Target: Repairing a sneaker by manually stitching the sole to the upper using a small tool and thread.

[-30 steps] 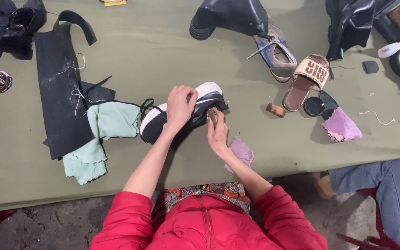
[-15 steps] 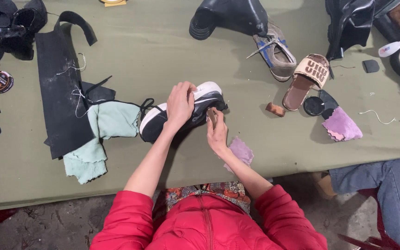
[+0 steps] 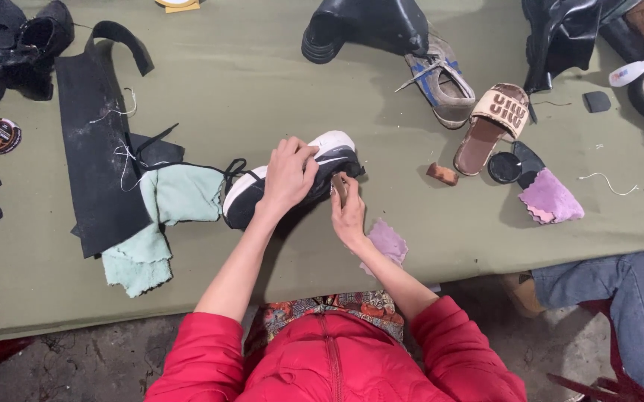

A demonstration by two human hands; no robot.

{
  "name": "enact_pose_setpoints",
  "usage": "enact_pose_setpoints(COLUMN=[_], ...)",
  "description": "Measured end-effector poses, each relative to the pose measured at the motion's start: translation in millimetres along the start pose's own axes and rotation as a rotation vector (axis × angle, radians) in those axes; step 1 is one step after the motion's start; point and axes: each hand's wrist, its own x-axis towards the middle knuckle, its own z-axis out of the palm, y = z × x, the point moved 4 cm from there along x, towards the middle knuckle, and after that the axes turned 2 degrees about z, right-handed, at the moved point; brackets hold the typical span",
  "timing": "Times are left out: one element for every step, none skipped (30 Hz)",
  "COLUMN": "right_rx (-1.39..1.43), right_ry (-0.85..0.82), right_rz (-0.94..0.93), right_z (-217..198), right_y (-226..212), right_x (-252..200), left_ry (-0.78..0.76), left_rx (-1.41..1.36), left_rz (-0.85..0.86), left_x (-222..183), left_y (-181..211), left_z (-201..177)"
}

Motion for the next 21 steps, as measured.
enact_pose_setpoints(right_rx=[0.0,-0.002,-0.003,-0.003,-0.01,-0.017,-0.017,-0.03,-0.043,-0.043,-0.07,-0.1,-0.101,-0.151,-0.201,-0.2,-0.287,-0.374,-0.373,-0.442,-0.511], right_ry=[0.0,-0.003,-0.007,-0.008,-0.008,-0.006,-0.005,-0.034,-0.063,-0.065,-0.099,-0.132,-0.132,-0.152,-0.171,-0.169,-0.159,-0.151,-0.151,-0.136,-0.121], right_rz=[0.001,-0.001,-0.003,-0.004,-0.018,-0.031,-0.031,-0.012,0.007,0.004,0.027,0.052,0.05,0.048,0.045,0.042,0.011,-0.021,-0.023,-0.054,-0.085], right_z=[1,2,3,1,-1,-3,-5,-5,-5,-7,-8,-10,-12,-14,-16,-16,-15,-14,-10,-5,-1], right_y=[4,7,10,4,-3,-9,-10,-10,-11,-16,-19,-23,-30,-38,-45,-45,-46,-47,-40,-34,-28], right_x=[0,0,0,1,2,3,4,5,6,7,9,10,13,16,19,20,22,23,26,31,35], left_ry=[-0.001,-0.024,-0.047,-0.046,-0.06,-0.075,-0.075,-0.053,-0.031,-0.028,0.011,0.05,0.051,0.101,0.151,0.154,0.17,0.185,0.187,0.161,0.135], left_rx=[0.0,0.028,0.056,0.056,0.089,0.123,0.123,0.213,0.304,0.305,0.367,0.427,0.427,0.453,0.479,0.48,0.451,0.42,0.422,0.407,0.392], left_rz=[0.0,0.046,0.092,0.091,0.092,0.095,0.096,0.126,0.156,0.154,0.138,0.124,0.124,0.097,0.069,0.071,0.062,0.052,0.052,0.013,-0.027], left_x=[-1,-2,-4,-4,-3,-3,-4,-7,-9,-12,-14,-16,-16,-15,-15,-12,-9,-7,-2,3,8], left_y=[1,4,7,9,12,14,12,11,9,8,7,6,6,4,2,-2,-7,-13,-18,-25,-33], left_z=[-4,-6,-10,-12,-13,-15,-9,-5,-1,8,15,24,31,35,39,37,35,32,31,31,31])
